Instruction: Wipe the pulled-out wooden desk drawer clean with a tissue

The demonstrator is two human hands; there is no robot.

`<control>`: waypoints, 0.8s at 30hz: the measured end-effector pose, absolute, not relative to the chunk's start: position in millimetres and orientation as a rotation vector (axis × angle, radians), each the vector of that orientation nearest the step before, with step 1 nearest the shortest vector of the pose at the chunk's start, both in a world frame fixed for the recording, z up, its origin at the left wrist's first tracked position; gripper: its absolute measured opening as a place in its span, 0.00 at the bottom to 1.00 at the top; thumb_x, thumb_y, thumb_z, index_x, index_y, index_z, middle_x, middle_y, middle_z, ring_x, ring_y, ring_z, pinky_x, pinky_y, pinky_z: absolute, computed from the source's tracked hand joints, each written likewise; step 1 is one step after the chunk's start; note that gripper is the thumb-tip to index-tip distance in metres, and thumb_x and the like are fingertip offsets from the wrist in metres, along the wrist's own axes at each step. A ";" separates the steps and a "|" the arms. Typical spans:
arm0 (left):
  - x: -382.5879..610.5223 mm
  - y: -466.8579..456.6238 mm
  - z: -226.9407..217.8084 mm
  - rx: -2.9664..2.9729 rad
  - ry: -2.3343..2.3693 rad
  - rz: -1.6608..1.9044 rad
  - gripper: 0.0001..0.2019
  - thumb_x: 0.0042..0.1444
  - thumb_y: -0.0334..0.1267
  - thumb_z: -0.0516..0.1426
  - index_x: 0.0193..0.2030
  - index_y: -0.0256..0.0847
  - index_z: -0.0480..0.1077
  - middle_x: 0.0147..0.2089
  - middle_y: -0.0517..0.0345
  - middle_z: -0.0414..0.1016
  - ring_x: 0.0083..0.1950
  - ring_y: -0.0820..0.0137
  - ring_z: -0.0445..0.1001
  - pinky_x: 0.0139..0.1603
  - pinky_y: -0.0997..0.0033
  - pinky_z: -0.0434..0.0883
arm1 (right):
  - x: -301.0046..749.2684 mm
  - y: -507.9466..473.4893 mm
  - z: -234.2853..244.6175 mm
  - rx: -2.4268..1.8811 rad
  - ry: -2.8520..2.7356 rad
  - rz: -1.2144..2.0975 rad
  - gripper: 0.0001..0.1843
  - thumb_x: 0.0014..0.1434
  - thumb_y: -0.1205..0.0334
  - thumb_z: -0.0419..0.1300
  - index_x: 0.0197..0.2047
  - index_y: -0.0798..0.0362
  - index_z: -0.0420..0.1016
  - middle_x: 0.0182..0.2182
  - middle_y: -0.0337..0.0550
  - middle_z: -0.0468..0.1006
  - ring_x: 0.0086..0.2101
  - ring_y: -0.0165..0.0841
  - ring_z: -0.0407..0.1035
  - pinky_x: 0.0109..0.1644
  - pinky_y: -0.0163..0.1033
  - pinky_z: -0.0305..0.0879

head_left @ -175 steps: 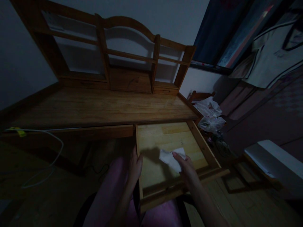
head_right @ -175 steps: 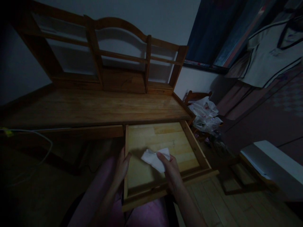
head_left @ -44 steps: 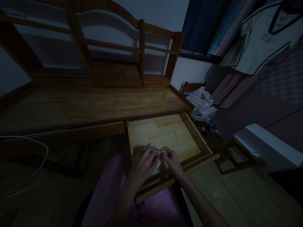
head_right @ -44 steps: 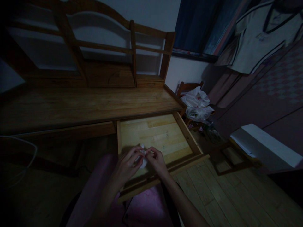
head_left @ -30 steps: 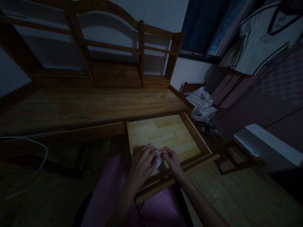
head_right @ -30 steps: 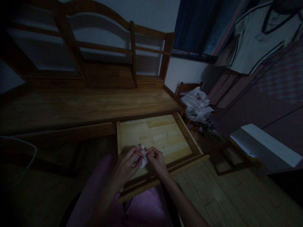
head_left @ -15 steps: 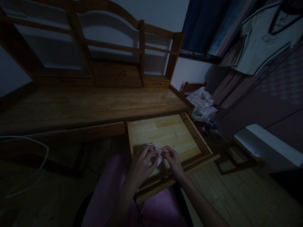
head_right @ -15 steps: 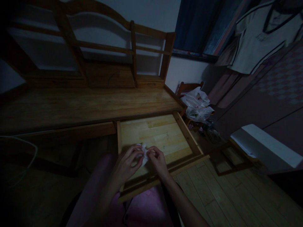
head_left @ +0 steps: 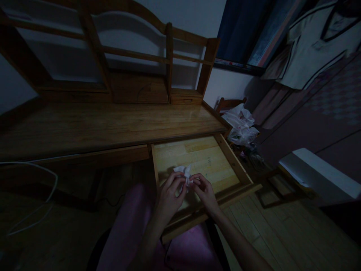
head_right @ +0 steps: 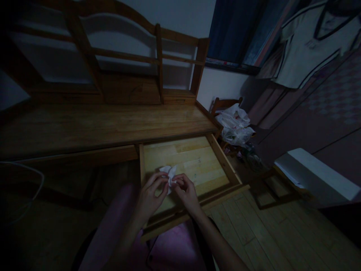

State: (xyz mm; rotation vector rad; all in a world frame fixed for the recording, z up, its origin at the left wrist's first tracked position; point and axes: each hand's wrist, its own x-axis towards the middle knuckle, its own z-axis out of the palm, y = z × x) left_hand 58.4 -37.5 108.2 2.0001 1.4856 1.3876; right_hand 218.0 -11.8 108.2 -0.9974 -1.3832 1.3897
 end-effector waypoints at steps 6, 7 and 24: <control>58.0 -37.8 108.9 2.006 1.490 1.385 0.06 0.63 0.33 0.54 0.43 0.46 0.72 0.52 0.55 0.73 0.54 0.66 0.74 0.56 0.64 0.73 | 218.0 -11.9 107.7 -1.013 -1.381 1.380 0.12 0.58 0.52 0.64 0.38 0.50 0.71 0.32 0.38 0.74 0.35 0.32 0.68 0.40 0.34 0.62; 57.8 -37.9 109.5 2.006 1.486 1.384 0.06 0.63 0.33 0.54 0.42 0.46 0.72 0.52 0.55 0.73 0.54 0.66 0.74 0.56 0.64 0.73 | 218.1 -11.9 107.5 -1.013 -1.381 1.386 0.12 0.58 0.52 0.64 0.38 0.50 0.71 0.32 0.38 0.74 0.35 0.32 0.68 0.40 0.35 0.62; 57.2 -40.2 114.2 2.013 1.466 1.363 0.04 0.62 0.33 0.56 0.40 0.45 0.71 0.52 0.55 0.73 0.54 0.66 0.74 0.56 0.65 0.72 | 218.4 -13.5 109.9 -0.994 -1.388 1.404 0.10 0.59 0.54 0.63 0.40 0.51 0.72 0.32 0.37 0.74 0.35 0.31 0.69 0.42 0.35 0.63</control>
